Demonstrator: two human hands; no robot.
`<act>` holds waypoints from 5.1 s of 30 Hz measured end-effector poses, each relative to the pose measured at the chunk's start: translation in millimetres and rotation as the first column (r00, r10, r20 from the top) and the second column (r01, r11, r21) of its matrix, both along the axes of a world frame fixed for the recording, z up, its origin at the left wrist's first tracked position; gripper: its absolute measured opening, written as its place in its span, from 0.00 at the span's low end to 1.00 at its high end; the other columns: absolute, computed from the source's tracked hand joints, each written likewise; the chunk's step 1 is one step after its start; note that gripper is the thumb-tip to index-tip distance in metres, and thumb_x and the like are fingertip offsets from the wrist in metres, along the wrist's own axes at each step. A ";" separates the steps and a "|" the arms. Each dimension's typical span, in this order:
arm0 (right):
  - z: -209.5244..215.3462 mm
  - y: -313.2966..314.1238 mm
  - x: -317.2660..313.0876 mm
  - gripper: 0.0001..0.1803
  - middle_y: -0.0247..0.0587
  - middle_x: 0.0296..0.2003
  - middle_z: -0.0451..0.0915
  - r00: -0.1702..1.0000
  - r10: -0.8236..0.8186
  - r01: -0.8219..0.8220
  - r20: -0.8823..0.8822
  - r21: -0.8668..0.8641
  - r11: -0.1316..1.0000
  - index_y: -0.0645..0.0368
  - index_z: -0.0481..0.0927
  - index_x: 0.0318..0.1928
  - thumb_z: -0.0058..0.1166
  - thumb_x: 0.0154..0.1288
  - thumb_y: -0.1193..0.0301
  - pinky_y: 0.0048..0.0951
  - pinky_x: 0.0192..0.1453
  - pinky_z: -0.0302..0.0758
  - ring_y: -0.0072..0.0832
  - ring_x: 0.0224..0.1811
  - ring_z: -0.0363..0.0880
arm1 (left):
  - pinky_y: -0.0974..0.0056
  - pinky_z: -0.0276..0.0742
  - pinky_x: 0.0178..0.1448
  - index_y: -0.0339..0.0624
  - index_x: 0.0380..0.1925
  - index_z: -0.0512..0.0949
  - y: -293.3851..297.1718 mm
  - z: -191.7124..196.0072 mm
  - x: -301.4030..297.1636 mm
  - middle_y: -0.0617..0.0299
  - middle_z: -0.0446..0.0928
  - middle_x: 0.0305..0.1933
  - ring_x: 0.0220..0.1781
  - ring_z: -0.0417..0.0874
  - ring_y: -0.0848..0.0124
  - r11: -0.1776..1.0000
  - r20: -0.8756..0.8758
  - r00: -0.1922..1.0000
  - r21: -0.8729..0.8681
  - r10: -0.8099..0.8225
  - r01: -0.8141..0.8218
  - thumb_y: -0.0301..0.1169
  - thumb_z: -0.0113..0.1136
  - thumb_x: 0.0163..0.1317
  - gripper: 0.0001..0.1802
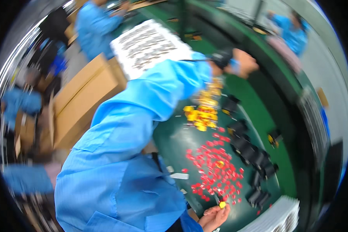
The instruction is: Assembling small plastic housings and electronic components on a factory production line.
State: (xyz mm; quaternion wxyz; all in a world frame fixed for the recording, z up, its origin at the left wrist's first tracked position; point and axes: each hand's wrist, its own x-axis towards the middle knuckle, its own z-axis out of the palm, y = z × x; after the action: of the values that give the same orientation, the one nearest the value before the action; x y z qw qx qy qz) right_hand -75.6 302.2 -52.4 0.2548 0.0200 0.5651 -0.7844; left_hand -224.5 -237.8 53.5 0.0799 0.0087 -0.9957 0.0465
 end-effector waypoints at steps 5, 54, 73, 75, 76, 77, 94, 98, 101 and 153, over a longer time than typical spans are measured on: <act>-57.6 48.8 -74.1 0.25 0.40 0.39 0.81 0.869 0.425 -0.315 0.253 -0.380 0.870 0.59 0.70 0.62 0.55 0.75 0.57 0.32 0.39 0.80 0.29 0.35 0.79 | 0.45 0.79 0.35 0.45 0.24 0.85 153.4 15.1 70.2 0.51 0.83 0.26 0.33 0.85 0.49 0.854 -0.506 0.855 0.390 -0.112 0.344 0.47 0.70 0.44 0.17; 55.3 -52.8 9.5 0.25 0.48 0.47 0.84 0.649 0.135 -0.224 -0.749 -0.018 0.974 0.67 0.76 0.59 0.61 0.64 0.71 0.33 0.44 0.82 0.34 0.44 0.86 | 0.74 0.68 0.27 0.27 0.51 0.76 293.4 -16.8 227.9 0.59 0.80 0.33 0.25 0.75 0.78 -0.147 0.166 0.972 0.970 -0.168 -0.192 0.32 0.61 0.64 0.21; 29.6 -35.5 30.3 0.27 0.64 0.48 0.79 0.575 -0.122 0.199 -0.809 -0.007 0.980 0.70 0.75 0.61 0.63 0.63 0.71 0.40 0.46 0.81 0.53 0.43 0.83 | 0.65 0.77 0.55 0.26 0.56 0.73 331.9 -48.0 213.3 0.52 0.79 0.54 0.51 0.80 0.67 -0.345 0.011 0.974 0.934 -0.226 -0.091 0.20 0.56 0.69 0.16; 27.0 -40.0 33.7 0.27 0.68 0.51 0.77 0.543 -0.103 0.234 -0.833 0.032 0.972 0.70 0.75 0.61 0.63 0.63 0.71 0.41 0.47 0.81 0.55 0.42 0.83 | 0.65 0.77 0.56 0.27 0.58 0.72 324.8 -51.2 215.6 0.51 0.79 0.54 0.52 0.80 0.66 -0.343 0.014 0.965 0.933 -0.261 -0.106 0.21 0.56 0.70 0.18; 27.8 -39.8 36.8 0.27 0.70 0.53 0.76 0.529 -0.097 0.228 -0.843 0.032 0.973 0.70 0.75 0.61 0.63 0.63 0.72 0.41 0.47 0.81 0.57 0.42 0.83 | 0.64 0.78 0.52 0.28 0.56 0.74 333.0 -43.1 219.0 0.51 0.80 0.52 0.48 0.81 0.65 -0.367 0.023 0.976 0.924 -0.218 -0.104 0.22 0.56 0.70 0.16; 28.1 -41.1 38.4 0.27 0.72 0.54 0.75 0.520 -0.089 0.216 -0.850 0.030 0.976 0.70 0.75 0.61 0.63 0.62 0.72 0.41 0.48 0.80 0.58 0.42 0.83 | 0.64 0.79 0.47 0.28 0.55 0.75 335.2 -39.0 223.8 0.51 0.81 0.50 0.44 0.82 0.65 -0.389 0.039 0.985 0.915 -0.168 -0.102 0.22 0.57 0.70 0.15; 45.6 -41.7 16.1 0.33 0.56 0.62 0.74 0.852 -0.014 -0.115 -0.524 -0.212 0.971 0.75 0.69 0.67 0.58 0.61 0.76 0.33 0.64 0.74 0.37 0.65 0.74 | 0.70 0.55 0.26 0.38 0.47 0.75 323.6 -12.0 218.2 0.68 0.69 0.22 0.21 0.62 0.83 -0.063 -0.018 0.969 0.998 -0.246 0.003 0.23 0.63 0.62 0.14; 43.9 -49.4 12.5 0.33 0.55 0.62 0.75 0.841 -0.009 -0.119 -0.541 -0.202 0.972 0.74 0.68 0.68 0.57 0.61 0.77 0.32 0.62 0.76 0.35 0.63 0.76 | 0.70 0.56 0.26 0.37 0.48 0.75 318.9 -12.8 217.5 0.66 0.71 0.22 0.21 0.64 0.81 -0.032 -0.055 0.974 0.998 -0.221 0.049 0.24 0.61 0.65 0.12; 44.7 -52.9 9.7 0.33 0.53 0.59 0.78 0.810 -0.036 -0.037 -0.586 -0.112 0.993 0.74 0.69 0.67 0.58 0.61 0.76 0.32 0.59 0.78 0.33 0.58 0.79 | 0.70 0.59 0.27 0.36 0.48 0.75 318.7 -9.9 212.0 0.64 0.71 0.23 0.22 0.64 0.80 0.013 -0.052 0.979 0.998 -0.199 0.055 0.24 0.58 0.67 0.10; 55.9 14.2 15.0 0.34 0.59 0.58 0.78 0.555 0.382 -0.195 -0.739 0.331 0.923 0.69 0.78 0.58 0.76 0.48 0.73 0.39 0.61 0.79 0.49 0.58 0.81 | 0.59 0.77 0.37 0.29 0.37 0.81 329.9 -28.2 190.9 0.54 0.75 0.33 0.33 0.79 0.60 0.266 -0.339 0.553 0.615 -0.761 0.743 0.21 0.64 0.38 0.20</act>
State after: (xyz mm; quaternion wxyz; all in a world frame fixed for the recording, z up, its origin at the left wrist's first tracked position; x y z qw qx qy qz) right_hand -60.5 316.4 3.5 0.1005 -0.3954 0.6937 -0.5937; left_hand -33.6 92.1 25.4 0.0700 -0.4341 -0.8146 -0.3782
